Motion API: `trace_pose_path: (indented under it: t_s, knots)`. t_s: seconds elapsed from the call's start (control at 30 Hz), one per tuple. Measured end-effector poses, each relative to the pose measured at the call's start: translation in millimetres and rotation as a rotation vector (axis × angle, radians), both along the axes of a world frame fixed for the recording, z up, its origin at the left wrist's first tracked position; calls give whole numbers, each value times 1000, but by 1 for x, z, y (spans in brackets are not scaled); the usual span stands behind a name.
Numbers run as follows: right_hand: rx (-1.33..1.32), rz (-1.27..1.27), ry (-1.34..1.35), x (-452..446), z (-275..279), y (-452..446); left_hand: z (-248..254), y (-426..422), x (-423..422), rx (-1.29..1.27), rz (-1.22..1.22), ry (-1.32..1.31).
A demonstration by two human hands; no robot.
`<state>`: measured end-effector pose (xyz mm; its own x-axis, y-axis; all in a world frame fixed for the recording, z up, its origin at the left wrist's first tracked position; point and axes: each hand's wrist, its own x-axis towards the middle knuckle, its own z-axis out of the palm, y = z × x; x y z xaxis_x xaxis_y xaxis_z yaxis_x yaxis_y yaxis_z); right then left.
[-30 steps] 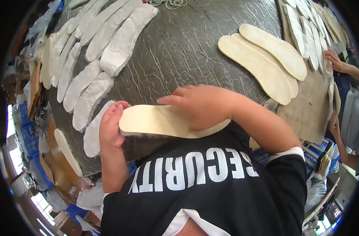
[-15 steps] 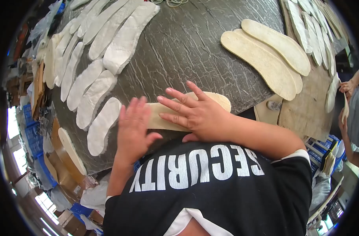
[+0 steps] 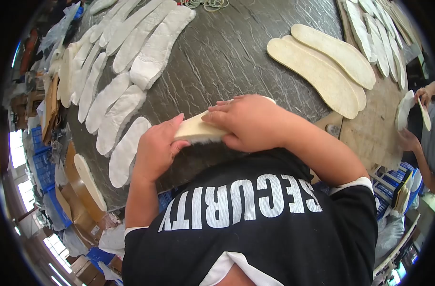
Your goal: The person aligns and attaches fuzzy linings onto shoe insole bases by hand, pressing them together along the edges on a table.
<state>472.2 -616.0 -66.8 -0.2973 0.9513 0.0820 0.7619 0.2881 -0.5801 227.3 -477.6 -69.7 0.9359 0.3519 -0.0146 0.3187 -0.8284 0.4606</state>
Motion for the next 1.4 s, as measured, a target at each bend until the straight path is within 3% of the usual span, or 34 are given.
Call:
trace_pose_path:
  t_s: [0.1,0.13,0.37,0.57,0.63,0.77,0.87,0.9,1.0,1.03,1.23,1.33,1.37,1.4]
  knots:
    - [-247,-89,-60,8,25,12,1,10,7,62,-14,-155]
    - [-117,-103,-75,10,20,13,3,12,10,78,-25,-173]
    - [99,-133,-224,-4,16,26,-8,19,13,105,5,-287]
    - [82,-139,-336,-16,13,36,-12,23,14,86,-23,-324]
    - [57,-130,-341,-15,14,38,-9,21,15,115,-15,-360]
    - [265,-162,-415,-18,13,26,-10,18,17,305,-34,-482]
    - [203,-86,-443,-17,-14,1,-5,6,5,218,-143,-125]
    - [140,-57,-407,-15,-23,-8,-11,0,4,212,-124,-188]
    - [107,-156,-444,-29,-34,-9,-29,-19,13,249,-99,76]
    - [46,-176,-478,-31,-43,-7,-38,-22,19,157,-81,176]
    - [-29,-139,-503,-33,-45,2,-57,-22,15,228,-18,61]
    - [48,-204,-224,-11,-67,-7,-65,-30,13,321,34,-121]
    - [234,-315,17,-6,-76,-13,-51,-26,7,266,62,-133]
    - [286,-394,-28,-1,-70,-19,-35,-27,-1,196,86,-145]
